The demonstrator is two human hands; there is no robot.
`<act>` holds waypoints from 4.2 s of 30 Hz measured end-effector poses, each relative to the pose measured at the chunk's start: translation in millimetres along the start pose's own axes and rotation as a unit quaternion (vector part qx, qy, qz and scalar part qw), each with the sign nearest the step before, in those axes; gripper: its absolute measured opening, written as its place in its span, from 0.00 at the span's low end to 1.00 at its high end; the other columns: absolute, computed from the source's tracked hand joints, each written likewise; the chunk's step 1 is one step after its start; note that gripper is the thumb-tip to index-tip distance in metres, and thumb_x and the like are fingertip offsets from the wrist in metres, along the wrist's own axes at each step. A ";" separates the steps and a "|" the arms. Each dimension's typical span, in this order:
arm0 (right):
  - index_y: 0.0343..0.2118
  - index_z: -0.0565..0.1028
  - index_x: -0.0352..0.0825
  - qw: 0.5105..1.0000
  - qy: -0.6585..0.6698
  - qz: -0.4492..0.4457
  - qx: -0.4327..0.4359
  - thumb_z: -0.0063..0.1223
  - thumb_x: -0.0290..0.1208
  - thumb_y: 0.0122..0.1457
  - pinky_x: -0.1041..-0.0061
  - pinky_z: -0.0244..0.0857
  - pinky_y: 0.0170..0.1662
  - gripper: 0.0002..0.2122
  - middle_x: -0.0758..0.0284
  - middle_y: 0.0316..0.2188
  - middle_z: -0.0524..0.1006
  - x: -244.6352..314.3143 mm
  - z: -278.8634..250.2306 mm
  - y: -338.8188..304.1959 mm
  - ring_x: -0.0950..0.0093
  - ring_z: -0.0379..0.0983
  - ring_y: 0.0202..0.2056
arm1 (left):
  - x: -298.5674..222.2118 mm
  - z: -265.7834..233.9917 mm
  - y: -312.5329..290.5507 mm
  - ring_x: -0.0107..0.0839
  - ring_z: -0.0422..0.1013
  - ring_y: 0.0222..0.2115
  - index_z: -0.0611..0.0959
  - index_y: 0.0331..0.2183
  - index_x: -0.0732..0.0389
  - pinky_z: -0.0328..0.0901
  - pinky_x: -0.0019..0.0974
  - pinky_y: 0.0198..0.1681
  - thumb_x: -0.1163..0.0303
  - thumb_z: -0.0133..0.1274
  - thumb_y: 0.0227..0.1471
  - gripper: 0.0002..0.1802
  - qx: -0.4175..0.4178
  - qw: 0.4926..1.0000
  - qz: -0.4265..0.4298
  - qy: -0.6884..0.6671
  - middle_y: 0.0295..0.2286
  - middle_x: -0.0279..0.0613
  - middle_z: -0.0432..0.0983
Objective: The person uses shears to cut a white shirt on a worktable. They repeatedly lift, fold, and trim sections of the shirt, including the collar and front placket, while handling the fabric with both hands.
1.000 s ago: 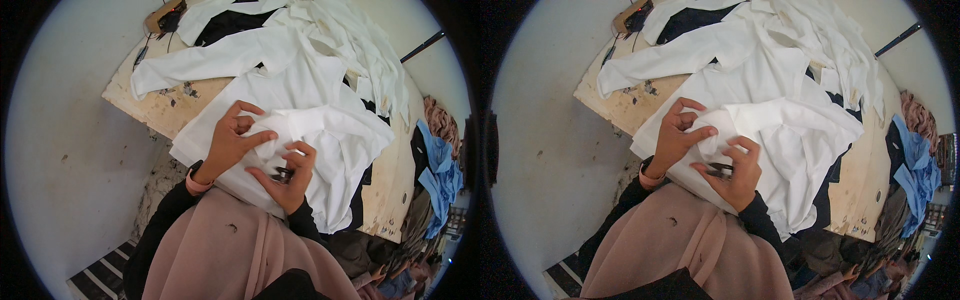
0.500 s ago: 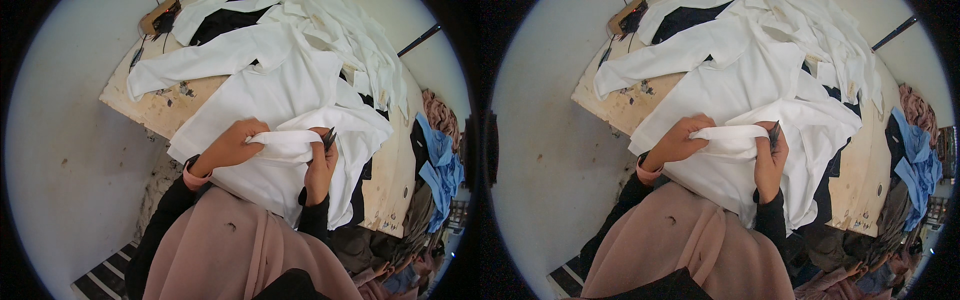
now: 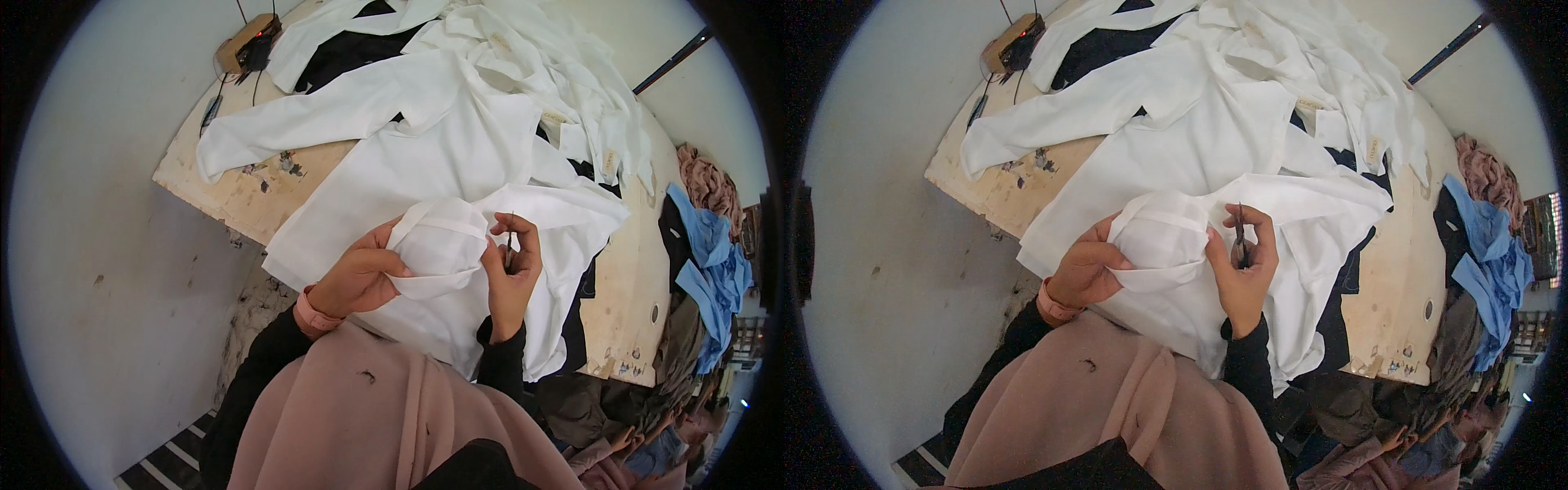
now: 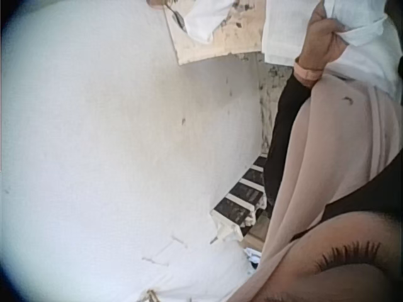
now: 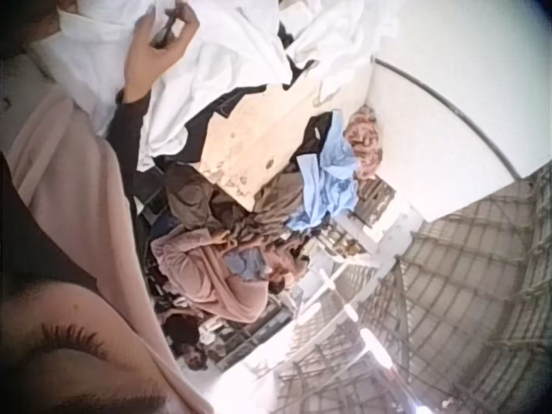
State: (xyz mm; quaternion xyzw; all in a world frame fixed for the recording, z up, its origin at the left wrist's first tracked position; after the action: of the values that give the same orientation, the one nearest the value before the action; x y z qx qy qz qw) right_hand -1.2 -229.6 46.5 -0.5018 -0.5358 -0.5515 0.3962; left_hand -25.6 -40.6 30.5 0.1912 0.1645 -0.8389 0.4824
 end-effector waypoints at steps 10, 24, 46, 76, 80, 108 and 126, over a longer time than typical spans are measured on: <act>0.41 0.78 0.31 0.995 -0.073 0.024 -0.071 0.63 0.20 0.52 0.86 0.64 0.38 0.12 0.75 0.30 0.75 -3.8 -80.2 3.5 0.87 0.71 0.32 | -16.8 -8.2 6.9 0.41 0.70 0.55 0.68 0.60 0.68 0.60 0.42 0.62 0.66 0.54 0.53 0.34 0.084 0.962 0.010 0.260 0.53 0.53 0.74; 0.48 0.72 0.27 0.937 -0.236 0.121 -0.227 0.69 0.31 0.55 0.74 0.65 0.49 0.22 0.59 0.40 0.79 -83.0 -207.7 -65.2 0.72 0.73 0.42 | -95.6 -120.9 25.7 0.37 0.72 0.41 0.76 0.46 0.66 0.66 0.36 0.45 0.59 0.58 0.58 0.23 -0.281 0.669 0.134 0.674 0.39 0.48 0.78; 0.36 0.75 0.30 0.917 -0.335 0.105 -0.189 0.68 0.28 0.54 0.83 0.65 0.34 0.13 0.69 0.28 0.73 12.6 -169.9 -81.9 0.81 0.67 0.30 | -116.6 -55.0 -96.2 0.42 0.74 0.43 0.77 0.49 0.60 0.68 0.40 0.46 0.67 0.62 0.53 0.21 -0.339 0.470 0.197 0.791 0.44 0.47 0.76; 0.53 0.65 0.31 0.961 0.179 0.203 0.059 0.51 0.22 0.62 0.85 0.46 0.17 0.17 0.63 0.52 0.79 -122.7 -10.5 129.6 0.89 0.53 0.15 | -126.2 -82.0 39.5 0.39 0.55 0.63 0.85 0.33 0.48 0.41 0.51 0.65 0.85 0.52 0.48 0.17 -0.092 0.355 0.154 0.918 0.56 0.31 0.69; 0.54 0.65 0.30 0.964 0.173 0.194 0.059 0.51 0.21 0.61 0.86 0.47 0.17 0.18 0.65 0.52 0.79 -118.7 -10.8 127.5 0.90 0.55 0.17 | -124.7 -47.2 46.9 0.39 0.66 0.53 0.82 0.38 0.54 0.54 0.47 0.58 0.78 0.58 0.46 0.14 -0.098 0.461 0.170 0.866 0.50 0.37 0.72; 0.41 0.77 0.32 0.989 -0.091 0.081 0.085 0.58 0.27 0.63 0.85 0.63 0.39 0.07 0.71 0.41 0.79 -28.7 -110.6 29.1 0.87 0.69 0.37 | -144.6 -55.3 242.4 0.33 0.74 0.47 0.78 0.52 0.63 0.68 0.36 0.51 0.54 0.66 0.49 0.33 -0.079 0.770 0.080 0.628 0.45 0.48 0.79; 0.37 0.79 0.33 0.992 -0.071 0.023 0.104 0.65 0.30 0.57 0.85 0.53 0.30 0.09 0.78 0.28 0.73 -22.6 10.7 87.4 0.89 0.60 0.27 | -114.7 -50.5 162.3 0.39 0.70 0.51 0.81 0.50 0.62 0.64 0.37 0.53 0.51 0.58 0.58 0.27 -0.018 0.600 0.027 0.799 0.46 0.52 0.78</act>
State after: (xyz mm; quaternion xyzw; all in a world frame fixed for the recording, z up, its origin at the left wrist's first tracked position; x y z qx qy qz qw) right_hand 89.4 -231.0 40.5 -0.5081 -0.6054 -0.4465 0.4195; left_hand 177.0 -9.7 26.6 0.7808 0.4944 -0.3347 0.1841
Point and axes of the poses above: each hand's wrist, its own y-axis towards the middle knuckle, its own z-axis out of the palm, x = y × z, the point moved 6 cm from there along y, towards the middle knuckle
